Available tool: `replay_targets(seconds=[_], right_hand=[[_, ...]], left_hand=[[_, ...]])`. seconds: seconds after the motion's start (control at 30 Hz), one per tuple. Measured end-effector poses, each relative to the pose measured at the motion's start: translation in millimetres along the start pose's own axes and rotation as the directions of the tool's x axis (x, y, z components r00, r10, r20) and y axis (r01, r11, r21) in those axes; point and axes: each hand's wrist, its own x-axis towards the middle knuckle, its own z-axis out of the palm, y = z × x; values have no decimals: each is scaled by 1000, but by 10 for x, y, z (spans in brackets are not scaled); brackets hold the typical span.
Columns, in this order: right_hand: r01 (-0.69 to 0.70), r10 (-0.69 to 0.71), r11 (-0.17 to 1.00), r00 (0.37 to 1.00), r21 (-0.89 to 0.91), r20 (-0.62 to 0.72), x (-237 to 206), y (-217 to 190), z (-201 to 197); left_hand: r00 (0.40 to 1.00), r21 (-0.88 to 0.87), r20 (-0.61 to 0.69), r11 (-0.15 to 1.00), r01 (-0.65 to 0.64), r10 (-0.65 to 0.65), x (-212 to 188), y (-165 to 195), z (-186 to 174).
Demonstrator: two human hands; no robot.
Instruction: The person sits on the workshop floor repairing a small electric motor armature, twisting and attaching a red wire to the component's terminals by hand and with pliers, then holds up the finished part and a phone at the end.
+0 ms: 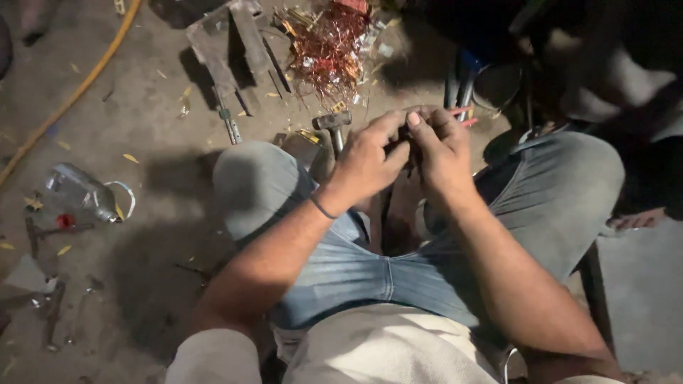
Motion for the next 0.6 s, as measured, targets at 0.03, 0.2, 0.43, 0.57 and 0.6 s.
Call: replay_targets(seconds=[0.03, 0.2, 0.43, 0.57, 0.6], right_hand=[[-1, 1, 1000, 1000, 16, -11, -13, 35, -5], [26, -24, 999, 998, 37, -59, -198, 164, -85], [-164, 124, 906, 984, 390, 127, -865, 215, -114], [-225, 206, 851, 974, 474, 93, -1331, 204, -37], [-235, 213, 858, 972, 456, 101, -1413, 204, -85]], left_hand=[[999, 16, 29, 999, 44, -45, -37, 60, 3], [997, -168, -29, 984, 63, -69, -240, 329, -134], [933, 261, -8, 902, -345, 360, -840, 813, 53], [965, 473, 133, 841, -261, 224, -1193, 1153, 256], [969, 464, 129, 851, -247, 211, -1276, 1242, 274]])
